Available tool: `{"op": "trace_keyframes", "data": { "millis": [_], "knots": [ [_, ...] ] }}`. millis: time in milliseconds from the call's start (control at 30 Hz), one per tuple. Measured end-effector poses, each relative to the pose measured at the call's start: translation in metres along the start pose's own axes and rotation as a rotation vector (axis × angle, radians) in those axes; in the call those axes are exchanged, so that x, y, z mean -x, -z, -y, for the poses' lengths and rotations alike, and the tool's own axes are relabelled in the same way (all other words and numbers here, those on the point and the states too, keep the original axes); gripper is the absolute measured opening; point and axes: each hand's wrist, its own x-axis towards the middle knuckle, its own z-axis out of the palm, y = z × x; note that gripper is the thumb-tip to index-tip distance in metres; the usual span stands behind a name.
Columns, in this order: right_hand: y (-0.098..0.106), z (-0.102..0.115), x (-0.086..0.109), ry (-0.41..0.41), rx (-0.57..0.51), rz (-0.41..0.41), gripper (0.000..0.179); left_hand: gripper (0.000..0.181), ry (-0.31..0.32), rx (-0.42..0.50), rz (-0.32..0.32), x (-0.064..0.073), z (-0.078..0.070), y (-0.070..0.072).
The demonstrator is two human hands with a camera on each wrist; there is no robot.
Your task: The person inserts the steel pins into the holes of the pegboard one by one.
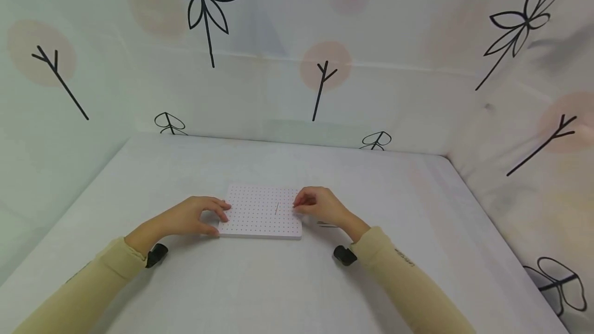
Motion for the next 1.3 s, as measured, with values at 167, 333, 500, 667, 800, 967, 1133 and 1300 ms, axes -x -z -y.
{"op": "trace_keyframes", "data": {
  "millis": [167, 333, 500, 667, 800, 967, 1133, 1300],
  "knots": [
    [0.004, -0.003, 0.004, 0.002, 0.026, -0.005, 0.007, 0.022, 0.003, 0.005, 0.000, 0.001, 0.000, 0.001],
    [0.007, -0.007, 0.009, -0.011, 0.025, -0.014, 0.009, 0.023, 0.000, 0.006, 0.001, 0.001, -0.001, 0.001],
    [0.011, -0.011, 0.013, -0.024, 0.019, -0.019, 0.008, 0.023, 0.000, 0.005, 0.002, 0.001, -0.001, 0.001],
    [0.015, -0.016, 0.018, -0.027, 0.005, -0.025, 0.007, 0.023, 0.001, 0.011, -0.002, 0.001, -0.001, 0.001],
    [0.018, -0.020, 0.022, -0.050, 0.007, -0.032, 0.007, 0.023, -0.006, 0.006, -0.005, 0.000, 0.000, 0.000],
    [0.022, -0.021, 0.029, -0.082, 0.019, -0.059, 0.008, 0.023, -0.013, -0.003, -0.007, 0.001, 0.001, 0.000],
    [0.029, -0.022, 0.035, -0.095, 0.049, -0.079, 0.009, 0.023, -0.020, -0.008, -0.007, 0.001, 0.001, 0.001],
    [0.035, -0.026, 0.039, -0.121, 0.092, -0.082, 0.010, 0.023, -0.028, -0.008, -0.007, 0.000, 0.000, 0.001]
  ]
}}
